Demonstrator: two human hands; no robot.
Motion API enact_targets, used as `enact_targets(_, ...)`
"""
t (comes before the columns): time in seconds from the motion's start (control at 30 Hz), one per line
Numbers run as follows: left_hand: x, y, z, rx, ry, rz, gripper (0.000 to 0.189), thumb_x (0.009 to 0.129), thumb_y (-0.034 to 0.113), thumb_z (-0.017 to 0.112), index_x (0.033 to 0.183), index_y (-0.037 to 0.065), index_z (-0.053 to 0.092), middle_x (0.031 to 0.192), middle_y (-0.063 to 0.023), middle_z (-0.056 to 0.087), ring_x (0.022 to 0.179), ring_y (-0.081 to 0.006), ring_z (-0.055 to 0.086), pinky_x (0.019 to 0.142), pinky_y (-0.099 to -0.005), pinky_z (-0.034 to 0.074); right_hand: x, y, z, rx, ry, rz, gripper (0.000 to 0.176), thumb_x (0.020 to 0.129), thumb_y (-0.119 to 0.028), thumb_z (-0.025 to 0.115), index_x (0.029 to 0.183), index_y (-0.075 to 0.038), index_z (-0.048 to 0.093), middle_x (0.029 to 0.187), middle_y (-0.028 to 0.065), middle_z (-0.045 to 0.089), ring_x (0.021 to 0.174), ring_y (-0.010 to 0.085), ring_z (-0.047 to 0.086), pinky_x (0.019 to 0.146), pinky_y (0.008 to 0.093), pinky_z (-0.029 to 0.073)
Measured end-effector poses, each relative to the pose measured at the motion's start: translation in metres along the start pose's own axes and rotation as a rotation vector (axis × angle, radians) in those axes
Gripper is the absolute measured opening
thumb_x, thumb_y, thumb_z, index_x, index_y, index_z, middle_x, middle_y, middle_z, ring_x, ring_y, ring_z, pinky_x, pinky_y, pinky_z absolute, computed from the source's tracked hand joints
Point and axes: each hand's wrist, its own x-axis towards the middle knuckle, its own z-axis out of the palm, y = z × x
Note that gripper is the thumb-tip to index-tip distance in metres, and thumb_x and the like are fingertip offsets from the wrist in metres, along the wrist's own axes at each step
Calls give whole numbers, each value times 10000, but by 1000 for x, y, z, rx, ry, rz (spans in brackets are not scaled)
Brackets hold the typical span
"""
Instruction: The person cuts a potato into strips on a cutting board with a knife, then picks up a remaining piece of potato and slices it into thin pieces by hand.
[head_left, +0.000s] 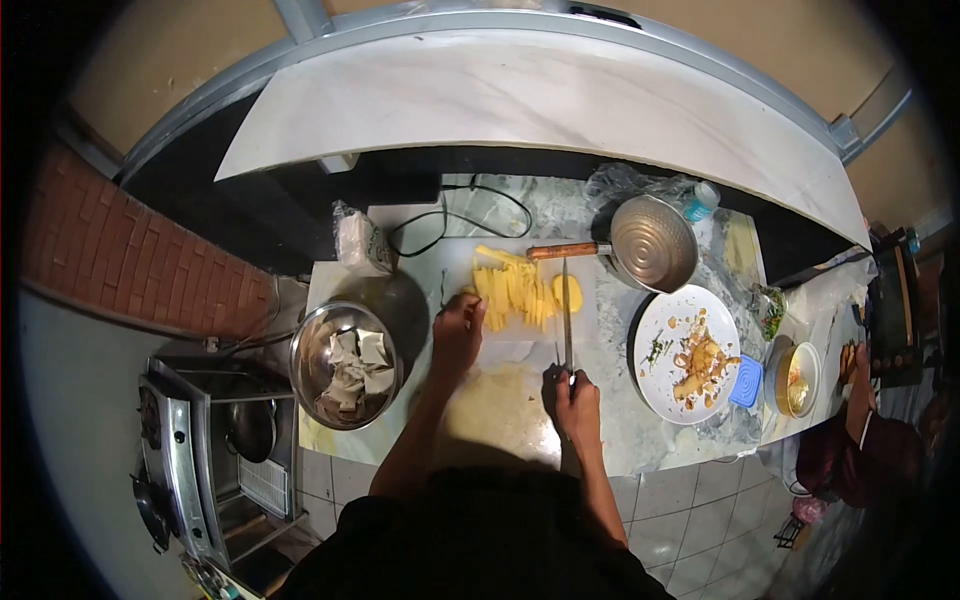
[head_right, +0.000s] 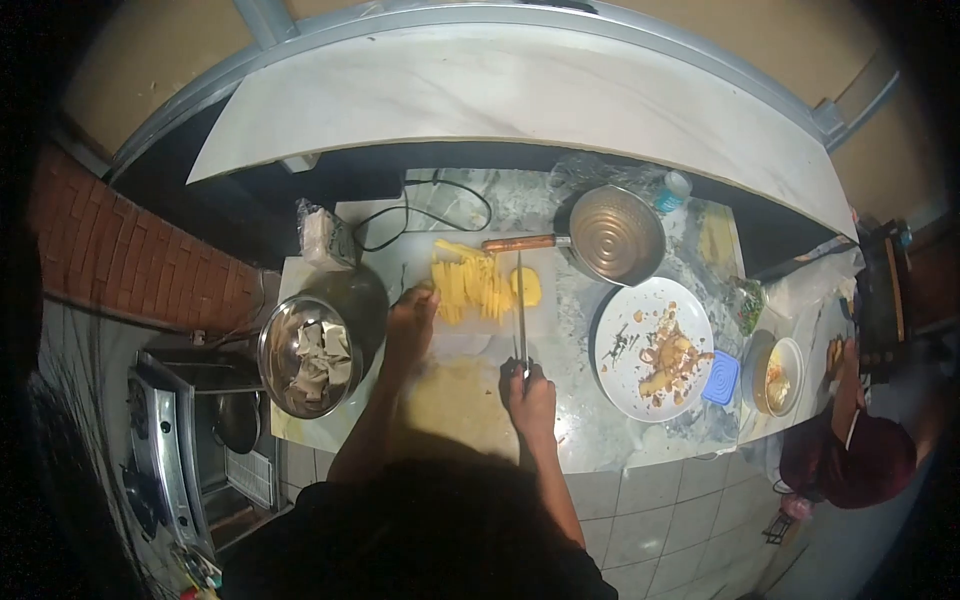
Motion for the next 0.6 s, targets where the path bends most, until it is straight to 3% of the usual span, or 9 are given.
enact_targets(0.03, -3, -40, 5, 243, -3, 223, 297, 785, 123, 645, 1049, 43, 537, 950, -164, 589, 839, -338, 591, 742, -407, 474, -1, -2, 5, -2, -9, -10, 264, 890, -202, 487, 900, 51, 564, 641, 258, 574, 610, 413, 585, 544, 467, 441)
enact_targets(0.07, -3, -42, 2, 245, 9, 216, 297, 785, 123, 645, 1049, 43, 537, 950, -164, 589, 839, -338, 591, 742, -407, 474, -3, -3, 11, 20, -5, -57, 262, 885, -197, 495, 910, 54, 566, 631, 257, 569, 597, 409, 581, 533, 464, 436)
enact_targets(0.13, -1, -44, -4, 199, -14, 284, 525, 718, 116, 695, 1185, 48, 464, 1152, -177, 498, 1010, -350, 531, 836, -414, 445, -7, -6, 19, 38, -12, -116, 260, 880, -192, 502, 920, 56, 567, 621, 257, 563, 584, 406, 578, 521, 462, 431)
enact_targets(0.2, 3, -43, -6, 188, -39, 255, 594, 696, 107, 708, 1221, 44, 437, 1180, -179, 476, 1037, -353, 517, 851, -408, 443, -8, -11, 24, 69, 10, -162, 321, 884, -224, 524, 760, 71, 537, 543, 231, 524, 463, 346, 533, 460, 419, 393)
enact_targets(0.23, 5, -42, -6, 172, -80, 232, 663, 673, 98, 721, 1256, 41, 410, 1208, -181, 454, 1064, -356, 503, 866, -402, 440, -9, -10, 27, 49, -23, -135, 315, 879, -224, 532, 775, 72, 548, 546, 232, 525, 462, 336, 535, 458, 416, 391)
enact_targets(0.27, 7, -42, -7, 169, -76, 231, 663, 673, 98, 721, 1256, 41, 410, 1208, -181, 454, 1064, -356, 503, 866, -402, 440, -10, -11, 28, 44, -23, -137, 315, 879, -224, 532, 775, 72, 548, 546, 232, 525, 462, 336, 535, 458, 416, 391)
enact_targets(0.33, 11, -39, -11, 14, -217, 42, 645, 689, 97, 712, 1257, 32, 414, 1203, -166, 464, 1055, -358, 512, 870, -394, 440, -12, -11, 31, 55, -46, -159, 307, 877, -218, 534, 781, 73, 553, 548, 232, 524, 457, 328, 530, 459, 414, 390)
enact_targets(0.57, 11, -48, -16, -48, -255, 117, 419, 800, 90, 585, 1201, 32, 476, 1170, -194, 500, 1011, -352, 542, 832, -405, 450, -16, -17, 30, 60, -109, -148, 265, 860, -181, 550, 787, 74, 549, 585, 249, 535, 508, 363, 546, 488, 411, 406)
enact_targets(0.6, 10, -49, -17, -5, -211, 142, 365, 818, 84, 556, 1177, 49, 497, 1098, -188, 543, 957, -338, 570, 802, -410, 459, -17, -17, 31, 58, -108, -148, 265, 860, -181, 550, 787, 74, 549, 585, 249, 535, 508, 363, 546, 488, 411, 406)
